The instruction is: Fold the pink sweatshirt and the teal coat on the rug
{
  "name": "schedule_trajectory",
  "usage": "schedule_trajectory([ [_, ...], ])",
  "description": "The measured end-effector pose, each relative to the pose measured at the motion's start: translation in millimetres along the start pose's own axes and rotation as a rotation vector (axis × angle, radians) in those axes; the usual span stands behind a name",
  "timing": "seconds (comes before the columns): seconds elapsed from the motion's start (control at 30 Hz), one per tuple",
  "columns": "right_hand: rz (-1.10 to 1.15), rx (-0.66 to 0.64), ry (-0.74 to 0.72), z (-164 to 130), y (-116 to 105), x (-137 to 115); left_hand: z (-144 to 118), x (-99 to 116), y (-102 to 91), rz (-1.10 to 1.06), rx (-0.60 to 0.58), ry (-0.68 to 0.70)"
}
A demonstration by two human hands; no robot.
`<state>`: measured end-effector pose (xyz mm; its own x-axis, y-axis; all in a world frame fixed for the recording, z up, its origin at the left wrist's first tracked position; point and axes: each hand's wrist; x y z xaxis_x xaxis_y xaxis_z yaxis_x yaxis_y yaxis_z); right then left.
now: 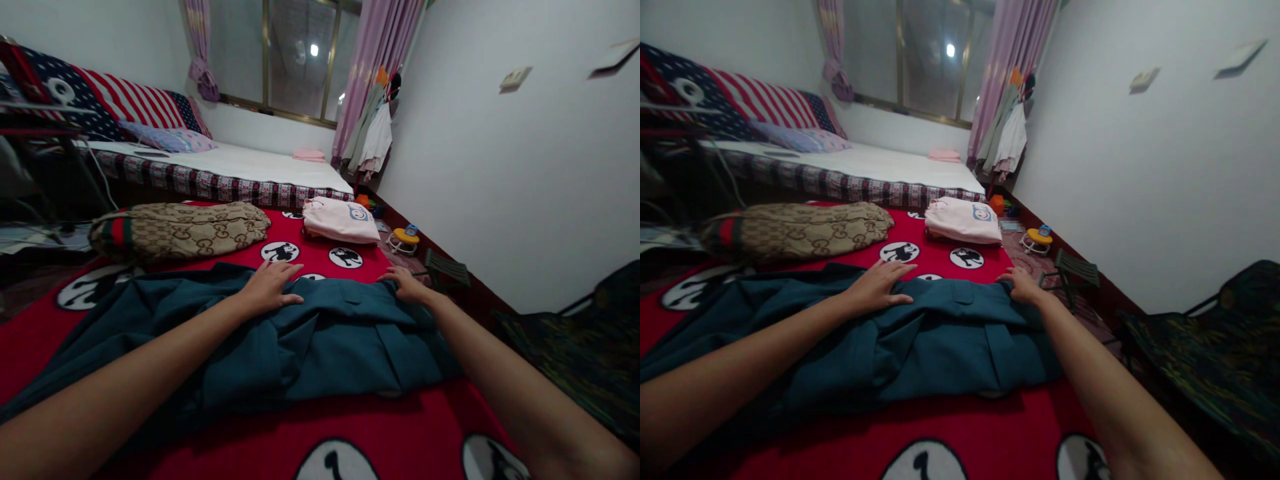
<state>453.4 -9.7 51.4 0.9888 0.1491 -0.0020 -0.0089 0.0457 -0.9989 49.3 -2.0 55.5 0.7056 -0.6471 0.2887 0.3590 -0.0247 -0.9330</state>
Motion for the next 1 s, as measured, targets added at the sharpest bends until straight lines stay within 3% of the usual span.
schedule_trajectory([
  [0.17,-0.105,0.029,-0.05,-12,-6,-1,1,-11,17.0,0.026,-0.013,-0.067],
  [0.3,-0.013,0.05,-0.15,-27,-34,2,-12,-5,14.6,0.026,0.121,-0.03],
  [0.4,0.146,-0.033,0.006,-30,-58,7,-21,2,8.0,0.095,0.272,0.069],
  [0.5,0.039,0.094,0.218,-26,-67,7,-23,3,5.6,0.137,0.333,0.056],
  [0.6,-0.227,0.269,0.235,-18,-55,-15,-15,-1,11.3,0.198,0.272,-0.007],
  [0.7,-0.175,0.325,0.023,-15,-25,-63,-8,-6,20.6,0.219,0.196,-0.119],
  [0.77,-0.046,0.253,-0.134,-18,-2,-97,-7,-8,23.8,0.18,0.16,-0.194],
  [0.83,0.038,0.13,-0.2,-23,19,-120,-11,-11,20.8,0.128,0.13,-0.218],
  [0.9,0.073,0.038,-0.186,-26,31,-128,-18,-15,9.7,0.096,0.135,-0.205],
  [1.0,0.071,-0.029,-0.131,-23,24,-125,-34,-33,-19.9,0.066,0.183,-0.223],
])
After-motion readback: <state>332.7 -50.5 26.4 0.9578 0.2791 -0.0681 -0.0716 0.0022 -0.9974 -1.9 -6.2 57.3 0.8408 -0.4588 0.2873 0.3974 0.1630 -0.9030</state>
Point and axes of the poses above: each hand's wrist, its own z-axis towards the middle knuckle, its own y-axis out of the palm, x = y × z, and after that the axes turned 4 degrees about -z, right-handed
